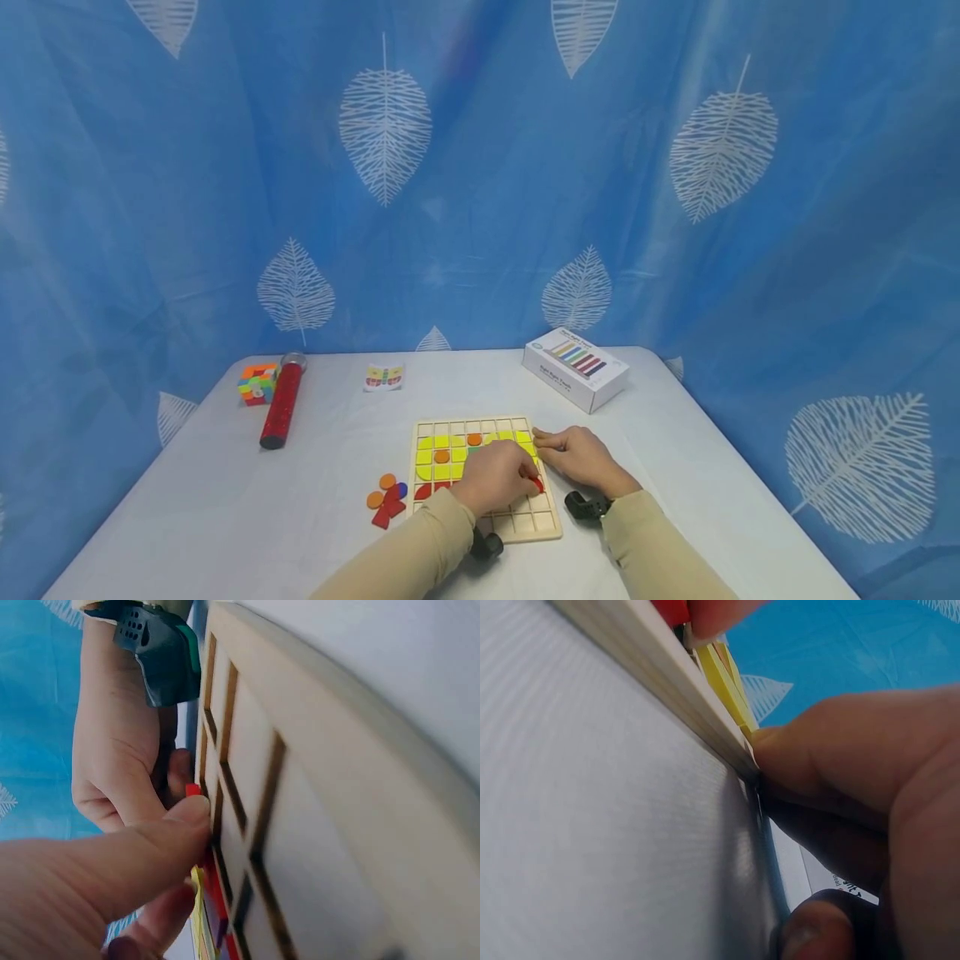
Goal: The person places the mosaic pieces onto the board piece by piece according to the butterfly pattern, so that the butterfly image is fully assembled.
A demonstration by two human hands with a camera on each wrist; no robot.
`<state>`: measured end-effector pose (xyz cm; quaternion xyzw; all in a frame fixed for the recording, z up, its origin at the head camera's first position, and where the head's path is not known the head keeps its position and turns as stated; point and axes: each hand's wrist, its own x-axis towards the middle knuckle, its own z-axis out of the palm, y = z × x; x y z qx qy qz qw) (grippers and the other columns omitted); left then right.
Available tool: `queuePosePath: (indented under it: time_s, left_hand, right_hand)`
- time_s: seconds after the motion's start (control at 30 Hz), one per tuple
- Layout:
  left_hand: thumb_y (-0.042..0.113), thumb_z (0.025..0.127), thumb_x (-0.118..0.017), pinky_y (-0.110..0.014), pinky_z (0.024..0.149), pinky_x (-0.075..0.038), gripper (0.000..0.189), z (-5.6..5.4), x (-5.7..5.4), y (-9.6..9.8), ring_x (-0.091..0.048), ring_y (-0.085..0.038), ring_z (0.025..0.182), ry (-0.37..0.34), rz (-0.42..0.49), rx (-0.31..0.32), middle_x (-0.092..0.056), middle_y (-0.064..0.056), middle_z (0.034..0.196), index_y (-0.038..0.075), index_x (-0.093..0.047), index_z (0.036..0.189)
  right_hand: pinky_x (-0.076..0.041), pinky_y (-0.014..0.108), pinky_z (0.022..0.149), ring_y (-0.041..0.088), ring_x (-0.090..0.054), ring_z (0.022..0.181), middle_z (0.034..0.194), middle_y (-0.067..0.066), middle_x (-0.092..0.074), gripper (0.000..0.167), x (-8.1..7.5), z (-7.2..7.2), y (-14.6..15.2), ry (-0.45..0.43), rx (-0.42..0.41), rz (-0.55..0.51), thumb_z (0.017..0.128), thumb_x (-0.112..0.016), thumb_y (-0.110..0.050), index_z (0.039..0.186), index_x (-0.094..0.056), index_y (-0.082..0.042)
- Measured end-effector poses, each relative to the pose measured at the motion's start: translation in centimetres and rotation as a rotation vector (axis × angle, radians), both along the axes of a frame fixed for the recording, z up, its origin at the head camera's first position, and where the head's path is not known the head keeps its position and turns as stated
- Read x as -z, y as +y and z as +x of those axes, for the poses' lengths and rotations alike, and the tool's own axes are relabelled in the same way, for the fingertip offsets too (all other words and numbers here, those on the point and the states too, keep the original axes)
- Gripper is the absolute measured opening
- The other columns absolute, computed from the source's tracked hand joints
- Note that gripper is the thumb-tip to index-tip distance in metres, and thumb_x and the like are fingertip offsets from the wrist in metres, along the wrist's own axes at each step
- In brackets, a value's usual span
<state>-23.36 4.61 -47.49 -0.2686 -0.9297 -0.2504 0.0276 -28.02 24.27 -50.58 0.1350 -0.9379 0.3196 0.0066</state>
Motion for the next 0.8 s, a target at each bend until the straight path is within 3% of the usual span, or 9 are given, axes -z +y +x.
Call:
queuePosePath:
  time_s: [0.2,0.33,0.53,0.8]
  left_hand:
    - [0.031,0.08,-0.09,-0.024,0.06,-0.043,0.017,-0.29,-0.05,0.1,-0.055,-0.001,0.07,-0.024,-0.007,-0.052,-0.068,0.017,0.078,0.022,-0.082,0.092]
    - [0.029,0.086,-0.084,-0.022,0.061,-0.043,0.011,-0.4,-0.18,0.11,-0.056,-0.001,0.073,-0.018,-0.017,-0.025,-0.07,0.016,0.081,0.023,-0.083,0.095]
    - [0.027,0.09,-0.08,-0.021,0.06,-0.044,0.004,-0.42,-0.03,-0.02,-0.056,0.0,0.072,0.018,-0.043,-0.008,-0.071,0.018,0.078,0.024,-0.083,0.088]
    - [0.03,0.088,-0.083,-0.023,0.065,-0.045,0.005,-0.75,0.44,-0.53,-0.059,0.001,0.079,-0.044,-0.02,-0.01,-0.073,0.02,0.083,0.028,-0.084,0.092]
  right_hand:
    - [-0.049,0.051,0.105,0.026,-0.06,0.132,0.135,-0.01,-0.067,0.025,-0.09,0.05,0.13,0.025,-0.026,0.002,0.095,-0.073,-0.029,0.118,-0.078,-0.019]
    - [-0.05,0.051,0.104,0.027,-0.061,0.13,0.135,-0.009,-0.068,0.025,-0.16,0.09,0.21,0.033,-0.03,0.01,0.095,-0.072,-0.029,0.118,-0.078,-0.019]
    - [-0.051,0.05,0.104,0.026,-0.061,0.131,0.135,-0.01,-0.067,0.026,-0.08,0.07,0.28,0.037,-0.032,0.017,0.096,-0.072,-0.029,0.119,-0.077,-0.02]
    - [-0.049,0.05,0.106,0.025,-0.06,0.133,0.136,-0.012,-0.067,0.026,0.05,0.06,0.15,0.017,-0.01,0.006,0.096,-0.072,-0.03,0.119,-0.078,-0.02]
